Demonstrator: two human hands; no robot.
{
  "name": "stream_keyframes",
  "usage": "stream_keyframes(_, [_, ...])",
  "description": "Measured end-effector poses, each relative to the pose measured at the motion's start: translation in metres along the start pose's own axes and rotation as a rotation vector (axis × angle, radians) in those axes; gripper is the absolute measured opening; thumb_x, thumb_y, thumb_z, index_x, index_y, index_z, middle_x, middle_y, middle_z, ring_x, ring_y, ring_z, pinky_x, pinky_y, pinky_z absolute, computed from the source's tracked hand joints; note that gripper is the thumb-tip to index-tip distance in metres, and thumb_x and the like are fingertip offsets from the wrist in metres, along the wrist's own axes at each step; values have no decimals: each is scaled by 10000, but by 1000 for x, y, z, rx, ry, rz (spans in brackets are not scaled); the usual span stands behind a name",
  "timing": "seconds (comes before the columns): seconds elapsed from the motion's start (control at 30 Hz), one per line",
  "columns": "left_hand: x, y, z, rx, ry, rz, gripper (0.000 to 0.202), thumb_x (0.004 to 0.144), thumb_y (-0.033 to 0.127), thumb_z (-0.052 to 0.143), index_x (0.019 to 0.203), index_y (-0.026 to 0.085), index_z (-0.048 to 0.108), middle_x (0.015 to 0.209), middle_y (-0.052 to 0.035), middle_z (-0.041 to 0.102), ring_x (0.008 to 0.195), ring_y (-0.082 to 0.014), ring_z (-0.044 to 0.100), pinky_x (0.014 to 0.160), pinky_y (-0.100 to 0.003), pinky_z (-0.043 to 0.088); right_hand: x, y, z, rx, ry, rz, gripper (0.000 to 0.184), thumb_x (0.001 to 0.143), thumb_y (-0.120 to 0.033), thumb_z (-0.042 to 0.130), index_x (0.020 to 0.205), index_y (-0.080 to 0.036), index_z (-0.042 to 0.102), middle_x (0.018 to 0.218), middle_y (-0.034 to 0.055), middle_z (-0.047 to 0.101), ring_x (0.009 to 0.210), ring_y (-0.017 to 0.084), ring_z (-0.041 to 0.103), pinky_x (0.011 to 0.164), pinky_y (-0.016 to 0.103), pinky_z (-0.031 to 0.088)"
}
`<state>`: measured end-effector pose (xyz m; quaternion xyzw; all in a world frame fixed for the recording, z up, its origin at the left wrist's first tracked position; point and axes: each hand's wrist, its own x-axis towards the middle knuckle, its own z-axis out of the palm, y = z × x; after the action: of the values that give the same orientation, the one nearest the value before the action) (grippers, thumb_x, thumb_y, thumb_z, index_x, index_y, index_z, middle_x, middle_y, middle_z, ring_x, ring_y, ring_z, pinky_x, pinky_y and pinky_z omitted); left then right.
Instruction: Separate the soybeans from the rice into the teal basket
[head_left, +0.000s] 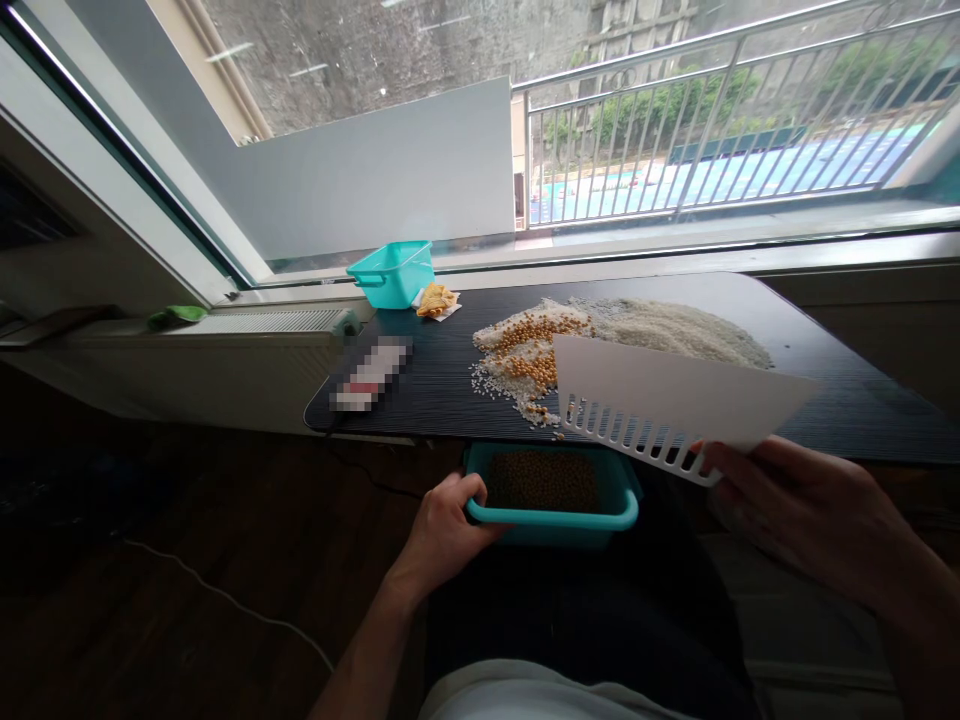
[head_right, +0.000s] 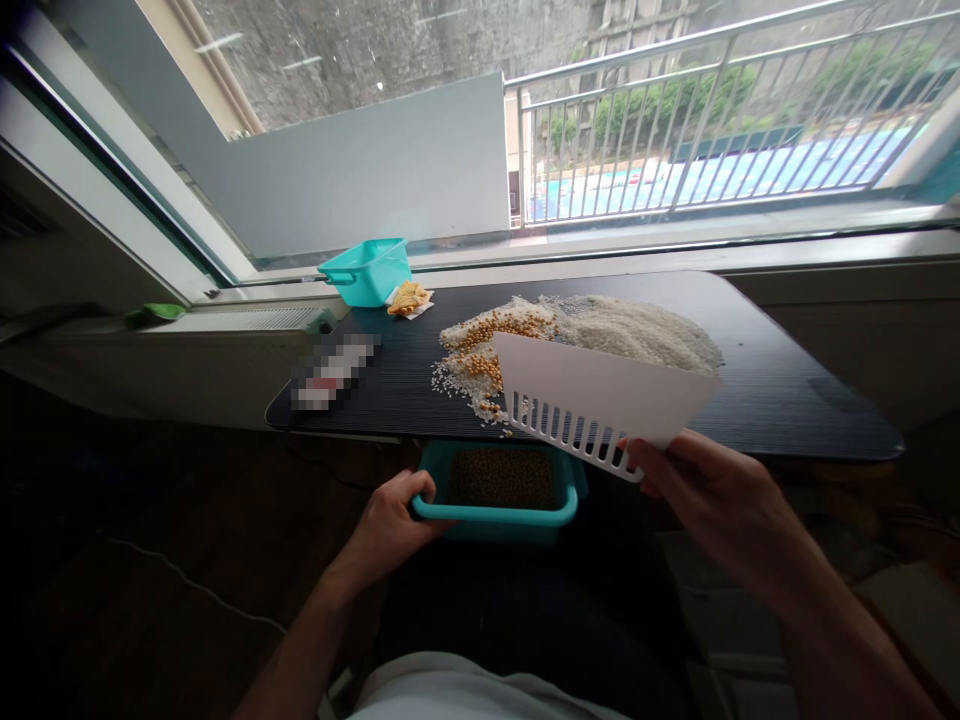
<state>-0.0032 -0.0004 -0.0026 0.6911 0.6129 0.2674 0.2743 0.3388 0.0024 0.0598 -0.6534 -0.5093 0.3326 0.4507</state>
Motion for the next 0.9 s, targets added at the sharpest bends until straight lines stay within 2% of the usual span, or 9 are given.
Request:
stream_keyframes(0.13, [0,1,0,4,2,-8,250,727,286,734,657,206,507,701,40,476,646,-128,479,641,-254,332,1,-1,0,4,-50,40,541,609,-739,830,771,-224,803,508,10,614,426,140,480,344,240,356])
stream_keyframes(0.3, [0,1,1,1,-10,-10,257,739,307,725,660,207,501,708,38,474,653,-130,475,643,-255,332,0,2,-5,12,-32,32,537,552,-734,859,732,-233,792,640,49,730,582,201,627,471,268,514])
stream_keyframes(0.37, [0,0,0,0,-13,-10,265,741,318,726,659,207,499,709,37,472,651,-131,475,641,-256,331,-1,1,-5,19,-4,20,538,543,-733,864,737,-236,796,664,51,742,614,210,647,504,275,536])
stream_keyframes(0.43, [1,0,0,-1,-13,-8,266,741,320,727,659,206,501,712,35,472,650,-131,475,641,-256,330,-2,0,-4,7,4,11,541,549,-741,858,726,-234,795,626,46,721,592,201,633,474,261,509])
stream_keyframes(0.53, [1,0,0,3,-12,-7,256,733,308,727,664,205,503,711,37,469,647,-129,471,643,-256,325,-2,-5,0,-8,-25,19,547,576,-754,836,729,-231,799,532,28,657,515,180,586,375,233,403])
stream_keyframes(0.6, [0,0,0,4,-15,-10,255,728,299,725,663,204,497,711,38,467,650,-128,468,646,-256,323,-1,-7,0,-13,-53,33,536,584,-746,833,731,-231,802,541,30,667,509,182,595,349,226,375])
stream_keyframes(0.67, [0,0,1,2,-18,-11,262,729,300,723,659,204,489,710,38,462,653,-129,465,648,-256,323,0,-6,-2,-1,-68,51,525,559,-731,852,728,-235,809,613,42,722,551,195,635,384,237,448])
stream_keyframes(0.77, [1,0,1,0,-15,-14,265,731,302,723,660,206,487,709,41,458,648,-127,459,643,-256,319,-2,0,-9,31,-59,63,535,524,-717,876,790,-253,842,723,46,784,640,219,681,521,282,581])
stream_keyframes(0.9, [1,0,-1,-10,-13,-11,273,732,306,721,656,207,479,712,39,459,648,-127,458,642,-255,322,-6,5,-12,0,-24,26,537,553,-734,861,789,-251,846,699,47,779,638,221,682,563,291,598])
